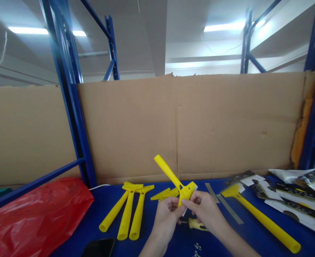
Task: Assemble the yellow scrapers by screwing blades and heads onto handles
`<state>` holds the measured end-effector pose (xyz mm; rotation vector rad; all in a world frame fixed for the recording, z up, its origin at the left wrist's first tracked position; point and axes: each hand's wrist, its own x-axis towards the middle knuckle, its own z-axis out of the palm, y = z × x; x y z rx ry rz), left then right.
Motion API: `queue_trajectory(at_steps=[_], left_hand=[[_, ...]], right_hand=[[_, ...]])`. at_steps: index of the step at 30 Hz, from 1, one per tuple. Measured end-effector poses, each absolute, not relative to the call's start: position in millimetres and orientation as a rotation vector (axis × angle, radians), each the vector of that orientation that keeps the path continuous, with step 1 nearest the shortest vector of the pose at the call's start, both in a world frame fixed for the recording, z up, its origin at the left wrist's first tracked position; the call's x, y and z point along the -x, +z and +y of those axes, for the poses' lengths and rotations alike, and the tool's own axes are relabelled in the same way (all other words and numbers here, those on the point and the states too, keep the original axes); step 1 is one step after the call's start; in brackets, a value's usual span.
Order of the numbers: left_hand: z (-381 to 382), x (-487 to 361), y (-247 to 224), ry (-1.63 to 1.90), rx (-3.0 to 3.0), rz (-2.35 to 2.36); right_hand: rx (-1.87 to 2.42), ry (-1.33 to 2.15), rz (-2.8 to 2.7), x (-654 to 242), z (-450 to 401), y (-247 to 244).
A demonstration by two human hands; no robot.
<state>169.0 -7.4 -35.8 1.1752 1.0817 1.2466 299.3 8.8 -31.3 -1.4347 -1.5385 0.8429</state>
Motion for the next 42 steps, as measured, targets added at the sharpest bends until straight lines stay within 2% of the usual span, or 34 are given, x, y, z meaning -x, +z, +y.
queue_trajectory(at_steps=[31,36,42], left_hand=[[-7,-166,-33,1.212,-1.138,1.119],[-1,-159,-34,1.246,-1.094,1.220],[0,-158,-36,1.295,-0.985,1.269]], right_hand=[[1.347,0.584,-1.807,-316,1,-24],[1.429,0.398,-2.057,-345,-7,-12],[1.551,0.556,-2.293,-352,-18,-13]])
